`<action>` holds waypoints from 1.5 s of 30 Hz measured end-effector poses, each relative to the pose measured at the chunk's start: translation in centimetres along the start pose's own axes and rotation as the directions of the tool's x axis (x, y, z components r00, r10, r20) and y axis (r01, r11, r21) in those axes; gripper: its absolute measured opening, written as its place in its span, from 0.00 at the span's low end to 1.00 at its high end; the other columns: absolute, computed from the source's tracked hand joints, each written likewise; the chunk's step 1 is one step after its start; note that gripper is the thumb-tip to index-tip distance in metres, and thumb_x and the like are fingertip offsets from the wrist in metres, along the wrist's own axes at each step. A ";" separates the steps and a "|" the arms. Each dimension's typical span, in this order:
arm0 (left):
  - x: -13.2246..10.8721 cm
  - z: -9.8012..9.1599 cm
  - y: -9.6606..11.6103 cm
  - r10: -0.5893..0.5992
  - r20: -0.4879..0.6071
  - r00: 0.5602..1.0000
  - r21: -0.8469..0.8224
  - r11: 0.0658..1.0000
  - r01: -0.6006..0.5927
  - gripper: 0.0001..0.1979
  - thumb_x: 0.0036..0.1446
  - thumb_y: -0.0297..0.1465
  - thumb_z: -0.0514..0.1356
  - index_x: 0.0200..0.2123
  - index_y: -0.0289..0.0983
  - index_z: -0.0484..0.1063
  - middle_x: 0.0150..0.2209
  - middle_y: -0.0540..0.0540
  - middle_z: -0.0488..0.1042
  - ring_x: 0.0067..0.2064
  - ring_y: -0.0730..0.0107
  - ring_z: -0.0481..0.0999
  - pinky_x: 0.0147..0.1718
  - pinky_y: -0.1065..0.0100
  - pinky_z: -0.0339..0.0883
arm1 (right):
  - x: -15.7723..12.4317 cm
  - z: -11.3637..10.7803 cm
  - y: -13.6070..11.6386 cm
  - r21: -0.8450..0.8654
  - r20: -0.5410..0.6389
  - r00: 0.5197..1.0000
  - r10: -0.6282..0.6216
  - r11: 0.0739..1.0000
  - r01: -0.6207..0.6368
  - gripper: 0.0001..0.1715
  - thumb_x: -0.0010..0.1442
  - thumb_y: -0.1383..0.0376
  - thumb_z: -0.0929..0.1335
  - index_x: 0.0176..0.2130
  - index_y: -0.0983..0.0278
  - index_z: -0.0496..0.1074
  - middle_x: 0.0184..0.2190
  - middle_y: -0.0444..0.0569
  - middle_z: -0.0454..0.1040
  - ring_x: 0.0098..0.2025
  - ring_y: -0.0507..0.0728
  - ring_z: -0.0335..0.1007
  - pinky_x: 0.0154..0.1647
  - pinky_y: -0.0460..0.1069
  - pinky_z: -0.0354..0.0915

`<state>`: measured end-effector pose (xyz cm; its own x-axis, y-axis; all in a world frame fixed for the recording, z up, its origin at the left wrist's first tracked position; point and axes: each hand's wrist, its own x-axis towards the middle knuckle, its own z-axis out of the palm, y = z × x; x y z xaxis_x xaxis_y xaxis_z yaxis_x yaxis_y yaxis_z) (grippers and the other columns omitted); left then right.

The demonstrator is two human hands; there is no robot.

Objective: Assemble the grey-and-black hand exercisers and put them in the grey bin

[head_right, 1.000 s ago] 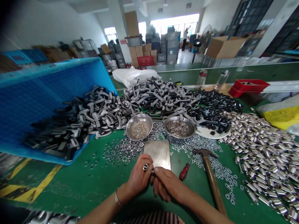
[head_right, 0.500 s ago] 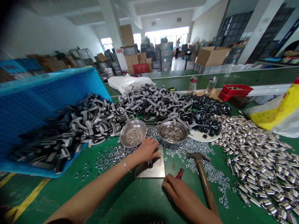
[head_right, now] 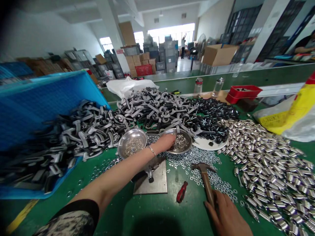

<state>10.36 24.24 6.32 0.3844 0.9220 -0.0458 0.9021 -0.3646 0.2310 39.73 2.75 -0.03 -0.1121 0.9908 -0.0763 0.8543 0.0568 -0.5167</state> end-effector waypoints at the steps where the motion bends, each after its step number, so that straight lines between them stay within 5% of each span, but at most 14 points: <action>1: -0.3 -0.3 -0.1 0.005 -0.033 0.999 -0.037 0.999 -0.006 0.09 0.67 0.27 0.54 0.44 0.31 0.73 0.46 0.38 0.76 0.48 0.62 0.76 0.50 0.60 0.71 | 0.1 0.1 0.2 0.002 0.019 1.000 0.018 1.000 -0.018 0.27 0.62 0.44 0.62 0.50 0.60 0.68 0.49 0.57 0.75 0.49 0.68 0.75 0.50 0.62 0.69; 5: -3.8 -1.6 0.5 0.001 -0.204 0.979 -0.350 0.934 -0.074 0.09 0.67 0.26 0.53 0.46 0.33 0.71 0.45 0.42 0.77 0.45 0.69 0.78 0.47 0.66 0.71 | 2.2 -1.0 0.7 0.112 0.134 0.978 0.157 0.979 -0.173 0.31 0.59 0.42 0.62 0.49 0.61 0.69 0.45 0.57 0.79 0.43 0.67 0.79 0.46 0.59 0.72; 9: -10.7 -1.5 5.1 -0.161 -0.301 0.940 -0.843 0.506 -0.184 0.06 0.62 0.30 0.61 0.41 0.35 0.75 0.39 0.45 0.79 0.41 0.68 0.78 0.43 0.66 0.72 | 3.7 -3.1 -0.6 0.230 0.219 0.966 0.140 0.954 -0.191 0.32 0.55 0.40 0.64 0.45 0.62 0.71 0.42 0.57 0.80 0.41 0.67 0.79 0.43 0.56 0.73; 12: -15.4 0.3 10.5 -0.149 -0.169 0.974 -0.942 0.316 -0.115 0.09 0.60 0.34 0.64 0.42 0.37 0.76 0.39 0.45 0.80 0.40 0.68 0.78 0.42 0.67 0.72 | 2.7 -2.9 -3.4 0.269 0.143 0.988 0.065 0.958 -0.102 0.27 0.56 0.46 0.66 0.46 0.61 0.70 0.43 0.56 0.80 0.43 0.66 0.78 0.43 0.56 0.73; 14: -17.4 1.8 13.3 -0.050 -0.116 0.992 -0.945 0.313 -0.095 0.11 0.61 0.36 0.64 0.44 0.37 0.76 0.41 0.45 0.80 0.41 0.68 0.78 0.42 0.68 0.72 | 1.6 -1.7 -5.4 0.339 0.111 0.994 -0.026 0.941 -0.013 0.22 0.55 0.53 0.67 0.46 0.60 0.70 0.44 0.55 0.80 0.45 0.66 0.78 0.45 0.56 0.72; 18: -19.7 4.4 15.1 0.255 -0.211 0.944 -0.687 0.648 -0.329 0.09 0.65 0.34 0.59 0.41 0.35 0.76 0.42 0.43 0.80 0.46 0.64 0.78 0.50 0.63 0.69 | 0.2 1.0 -7.4 0.384 0.133 0.988 -0.077 0.923 0.020 0.19 0.50 0.61 0.67 0.43 0.58 0.73 0.38 0.51 0.82 0.41 0.65 0.79 0.43 0.55 0.73; 22: -21.8 5.6 13.9 0.522 -0.208 0.827 -0.237 0.793 -0.561 0.13 0.64 0.29 0.54 0.47 0.29 0.73 0.42 0.37 0.77 0.46 0.57 0.76 0.48 0.58 0.68 | 0.4 2.5 -7.3 0.405 0.224 0.974 -0.031 0.912 -0.064 0.17 0.53 0.54 0.67 0.40 0.59 0.73 0.32 0.49 0.81 0.36 0.64 0.78 0.40 0.55 0.73; 24: -22.7 5.7 12.3 0.503 -0.205 0.839 -0.200 0.818 -0.539 0.14 0.63 0.29 0.54 0.49 0.30 0.72 0.42 0.37 0.77 0.45 0.57 0.76 0.46 0.60 0.68 | 0.8 2.1 -7.2 0.429 0.291 0.957 0.001 0.894 -0.131 0.21 0.54 0.48 0.67 0.38 0.60 0.73 0.30 0.49 0.81 0.35 0.63 0.78 0.39 0.54 0.73; 26: -23.1 5.1 9.4 0.324 -0.248 0.913 -0.297 0.872 -0.389 0.13 0.64 0.29 0.54 0.48 0.34 0.73 0.41 0.40 0.77 0.44 0.59 0.75 0.44 0.61 0.69 | 1.3 1.0 -7.1 0.460 0.394 0.919 0.029 0.859 -0.224 0.25 0.57 0.44 0.66 0.39 0.61 0.75 0.33 0.50 0.81 0.36 0.63 0.79 0.38 0.52 0.73; 28: -22.8 4.1 5.6 -0.052 -0.274 0.960 -0.489 0.867 -0.093 0.11 0.64 0.29 0.54 0.45 0.36 0.75 0.40 0.43 0.78 0.43 0.62 0.76 0.44 0.64 0.69 | 1.8 -0.3 -7.1 0.459 0.494 0.869 0.030 0.840 -0.290 0.28 0.60 0.42 0.64 0.41 0.61 0.77 0.35 0.50 0.82 0.38 0.62 0.79 0.38 0.50 0.74; 30: -21.9 3.1 1.7 -0.374 -0.243 0.895 -0.674 0.728 0.121 0.08 0.63 0.30 0.56 0.40 0.36 0.76 0.38 0.45 0.79 0.39 0.65 0.77 0.41 0.66 0.69 | 2.3 -1.2 -7.1 0.416 0.513 0.859 0.006 0.873 -0.254 0.29 0.60 0.41 0.64 0.40 0.60 0.78 0.37 0.50 0.82 0.40 0.63 0.79 0.39 0.50 0.74; 32: -20.8 2.5 -1.3 -0.477 -0.207 0.854 -0.748 0.640 0.176 0.07 0.61 0.31 0.60 0.36 0.36 0.77 0.36 0.46 0.80 0.37 0.66 0.77 0.40 0.66 0.69 | 2.7 -1.4 -7.4 0.372 0.461 0.887 -0.035 0.915 -0.157 0.28 0.60 0.41 0.64 0.39 0.59 0.79 0.38 0.50 0.82 0.42 0.64 0.78 0.39 0.51 0.74; 41: -18.7 5.3 -3.1 -0.524 -0.214 0.824 -0.624 0.722 0.298 0.07 0.60 0.30 0.61 0.31 0.34 0.75 0.32 0.46 0.77 0.35 0.66 0.75 0.37 0.67 0.65 | 3.4 -0.8 -10.8 0.426 0.359 0.903 -0.237 0.902 0.067 0.25 0.65 0.45 0.61 0.40 0.60 0.75 0.34 0.48 0.79 0.37 0.60 0.75 0.37 0.49 0.71; 45: -19.0 4.4 -3.2 -0.297 -0.265 0.918 -0.382 0.906 0.183 0.08 0.64 0.31 0.58 0.35 0.35 0.75 0.36 0.44 0.76 0.43 0.61 0.74 0.46 0.61 0.64 | 3.9 -0.7 -10.9 0.461 0.405 0.883 -0.237 0.887 0.027 0.24 0.67 0.48 0.60 0.48 0.60 0.73 0.32 0.47 0.78 0.30 0.58 0.75 0.32 0.50 0.72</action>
<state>1.08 7.33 2.18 0.0330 0.9886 0.1467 0.8123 -0.1120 0.5724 30.34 6.11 5.94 -0.5073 0.8115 -0.2901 0.5208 0.0205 -0.8534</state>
